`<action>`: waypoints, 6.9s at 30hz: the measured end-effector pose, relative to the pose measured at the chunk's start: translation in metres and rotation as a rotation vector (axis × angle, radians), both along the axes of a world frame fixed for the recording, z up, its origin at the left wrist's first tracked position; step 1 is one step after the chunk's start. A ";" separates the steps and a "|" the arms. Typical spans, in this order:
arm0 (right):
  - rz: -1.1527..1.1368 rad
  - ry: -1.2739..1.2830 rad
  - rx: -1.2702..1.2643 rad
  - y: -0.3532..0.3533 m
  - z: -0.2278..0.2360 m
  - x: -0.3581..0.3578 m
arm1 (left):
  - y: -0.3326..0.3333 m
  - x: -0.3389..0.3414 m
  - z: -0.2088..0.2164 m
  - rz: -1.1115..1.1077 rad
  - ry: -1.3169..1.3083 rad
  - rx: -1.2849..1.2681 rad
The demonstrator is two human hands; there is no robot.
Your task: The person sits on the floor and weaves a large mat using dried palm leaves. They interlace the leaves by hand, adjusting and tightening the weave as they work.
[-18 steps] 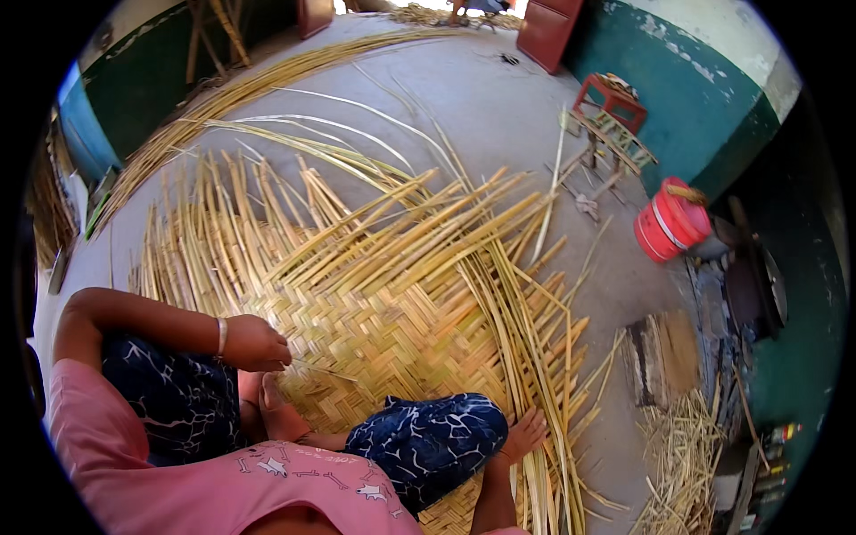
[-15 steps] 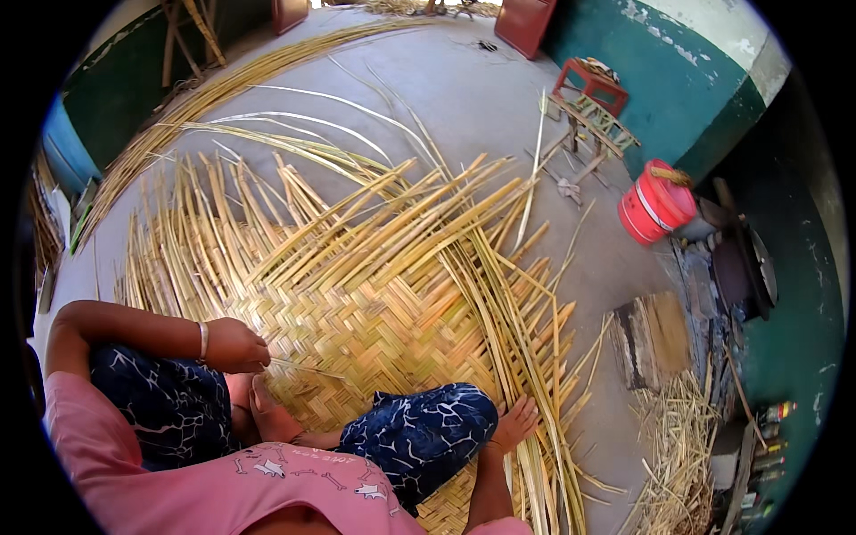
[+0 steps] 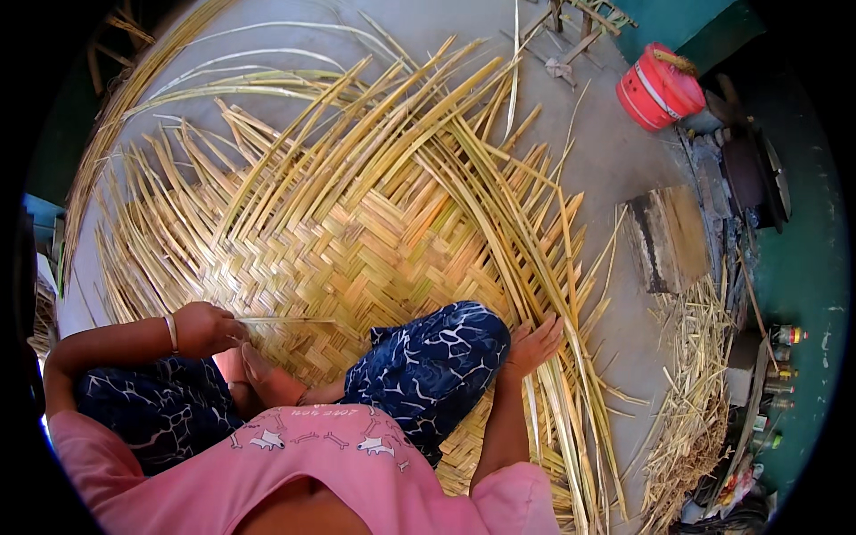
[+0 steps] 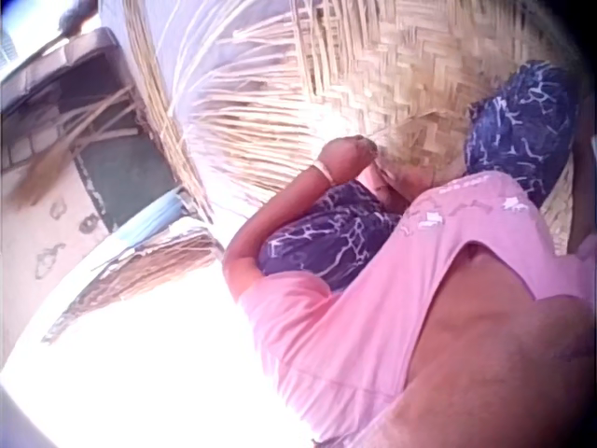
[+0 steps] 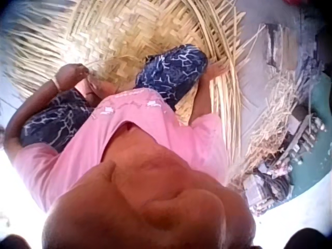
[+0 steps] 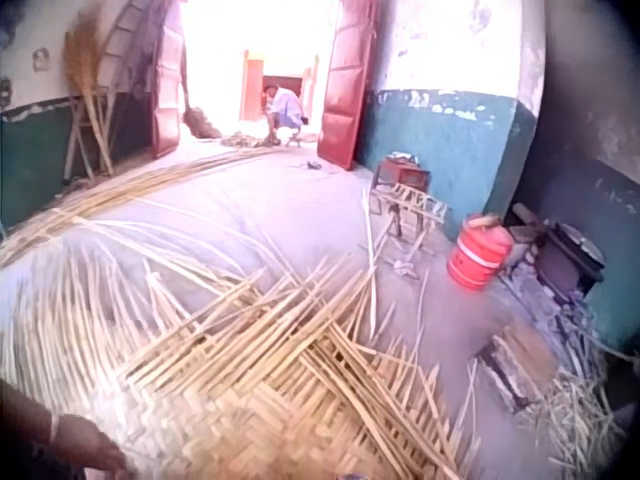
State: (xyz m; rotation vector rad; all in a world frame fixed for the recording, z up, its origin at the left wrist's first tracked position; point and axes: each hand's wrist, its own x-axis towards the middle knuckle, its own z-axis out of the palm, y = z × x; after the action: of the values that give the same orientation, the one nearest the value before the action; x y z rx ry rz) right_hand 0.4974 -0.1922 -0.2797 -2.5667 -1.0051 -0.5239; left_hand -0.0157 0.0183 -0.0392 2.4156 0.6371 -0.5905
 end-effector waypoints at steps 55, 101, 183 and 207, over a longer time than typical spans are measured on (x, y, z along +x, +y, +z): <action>-0.130 0.110 -0.291 0.006 -0.004 0.012 | -0.036 0.025 0.000 -0.020 -0.060 0.013; 0.915 0.431 0.512 0.129 0.274 -0.120 | 0.053 -0.043 0.101 0.562 -0.124 0.444; 1.375 1.625 -0.600 0.074 0.076 -0.419 | 0.053 -0.200 -0.195 1.241 0.122 1.117; 1.455 1.126 0.171 0.256 0.331 -0.330 | 0.064 -0.211 -0.228 1.310 0.153 1.168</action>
State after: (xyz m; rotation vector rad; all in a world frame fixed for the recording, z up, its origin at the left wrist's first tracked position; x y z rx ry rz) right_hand 0.1678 0.0639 0.0518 -0.9839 -1.6899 1.0031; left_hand -0.2265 0.0823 -0.2674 2.0085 2.8320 0.2957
